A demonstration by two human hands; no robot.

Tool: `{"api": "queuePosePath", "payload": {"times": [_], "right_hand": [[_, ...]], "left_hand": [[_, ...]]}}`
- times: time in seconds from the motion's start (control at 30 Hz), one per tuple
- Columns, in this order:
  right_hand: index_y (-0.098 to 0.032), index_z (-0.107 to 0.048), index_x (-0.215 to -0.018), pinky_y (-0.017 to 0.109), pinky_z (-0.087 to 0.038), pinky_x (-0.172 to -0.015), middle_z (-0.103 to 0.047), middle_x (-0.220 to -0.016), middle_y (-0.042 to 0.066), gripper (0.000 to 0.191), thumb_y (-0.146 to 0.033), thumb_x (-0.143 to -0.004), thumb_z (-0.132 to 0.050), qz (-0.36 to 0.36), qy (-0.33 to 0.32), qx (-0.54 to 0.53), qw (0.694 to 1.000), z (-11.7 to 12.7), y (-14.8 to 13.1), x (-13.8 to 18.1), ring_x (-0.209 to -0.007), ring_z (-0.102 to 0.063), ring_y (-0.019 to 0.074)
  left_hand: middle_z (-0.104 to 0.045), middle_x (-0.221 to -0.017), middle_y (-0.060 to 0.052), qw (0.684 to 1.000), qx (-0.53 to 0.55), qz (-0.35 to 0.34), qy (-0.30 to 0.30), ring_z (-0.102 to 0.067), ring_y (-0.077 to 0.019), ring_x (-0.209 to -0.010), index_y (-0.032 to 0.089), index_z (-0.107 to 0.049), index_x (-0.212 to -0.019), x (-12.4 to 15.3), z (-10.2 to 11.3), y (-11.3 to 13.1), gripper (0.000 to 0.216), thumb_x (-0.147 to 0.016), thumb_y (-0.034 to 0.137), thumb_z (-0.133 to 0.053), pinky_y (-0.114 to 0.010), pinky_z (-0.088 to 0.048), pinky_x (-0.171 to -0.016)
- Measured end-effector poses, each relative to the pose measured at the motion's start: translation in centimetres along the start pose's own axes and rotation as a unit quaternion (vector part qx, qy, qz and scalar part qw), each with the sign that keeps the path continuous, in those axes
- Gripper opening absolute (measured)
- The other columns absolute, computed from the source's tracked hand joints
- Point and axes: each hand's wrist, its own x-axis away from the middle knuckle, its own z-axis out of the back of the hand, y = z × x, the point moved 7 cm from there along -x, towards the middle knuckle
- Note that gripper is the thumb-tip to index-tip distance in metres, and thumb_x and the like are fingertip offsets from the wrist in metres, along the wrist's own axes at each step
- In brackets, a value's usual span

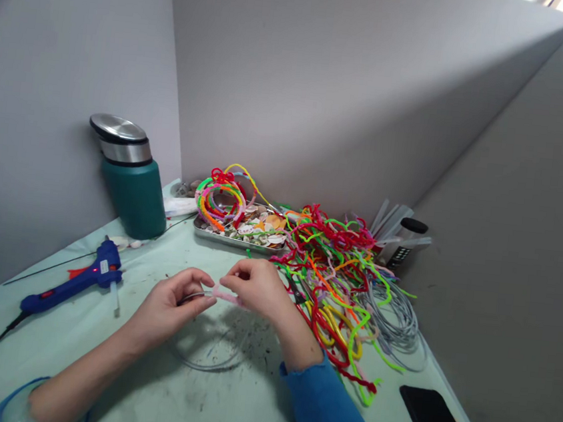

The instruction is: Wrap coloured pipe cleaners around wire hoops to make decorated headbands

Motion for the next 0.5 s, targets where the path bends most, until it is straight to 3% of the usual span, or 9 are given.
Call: {"api": "queuePosePath", "payload": {"times": [0.07,0.17,0.23,0.37,0.5], "right_hand": [[-0.014,-0.065,-0.068,0.018,-0.027,-0.039,-0.046,-0.046,-0.005,0.019,-0.032,-0.072,-0.06,-0.022,-0.03,-0.021,0.999,-0.4,0.5,0.0,-0.041,-0.039,0.0067],[-0.014,-0.064,-0.068,0.018,-0.026,-0.038,-0.045,-0.046,-0.006,0.021,-0.034,-0.072,-0.061,-0.034,-0.064,-0.036,0.997,-0.9,0.9,-0.1,-0.04,-0.037,0.0065],[-0.014,-0.066,-0.071,0.018,-0.029,-0.041,-0.051,-0.051,-0.004,0.02,-0.032,-0.074,-0.059,-0.015,-0.053,-0.026,0.998,-0.7,0.8,-0.2,-0.044,-0.042,0.0073],[-0.015,-0.067,-0.079,0.02,-0.038,-0.054,-0.064,-0.071,0.001,0.017,-0.027,-0.079,-0.054,0.048,0.068,0.032,0.996,1.1,-0.3,-0.3,-0.062,-0.054,0.0116],[-0.017,-0.065,-0.081,0.022,-0.04,-0.064,-0.065,-0.08,0.003,0.016,-0.024,-0.083,-0.051,0.116,0.194,0.073,0.971,2.7,-2.4,0.8,-0.074,-0.056,0.014]], "left_hand": [[-0.035,-0.05,0.009,1.0,-0.003,-0.007,0.005,-0.032,-0.0073,-0.046,0.017,-0.06,-0.099,0.0,0.1,0.1,0.029,-0.075,0.032,-0.062,-0.019,-0.026,-0.046],[-0.055,-0.058,0.003,1.0,-0.018,-0.013,-0.007,-0.04,-0.0084,-0.049,0.019,-0.067,-0.096,0.0,-0.1,0.2,0.026,-0.077,0.034,-0.06,-0.02,-0.031,-0.048],[-0.066,-0.072,-0.002,1.0,-0.021,-0.02,0.003,-0.051,-0.0109,-0.058,0.02,-0.071,-0.09,-0.1,0.1,0.3,0.023,-0.077,0.035,-0.06,-0.022,-0.037,-0.055],[-0.068,-0.081,-0.006,0.995,-0.028,-0.03,0.09,-0.059,-0.0173,-0.077,0.018,-0.073,-0.08,-0.5,1.6,0.1,0.021,-0.075,0.035,-0.062,-0.025,-0.043,-0.068],[-0.069,-0.077,-0.007,0.986,0.001,0.066,0.155,-0.057,-0.0152,-0.063,0.015,-0.072,-0.078,-0.6,2.9,-1.4,0.028,-0.071,0.04,-0.065,-0.023,-0.04,-0.054]]}}
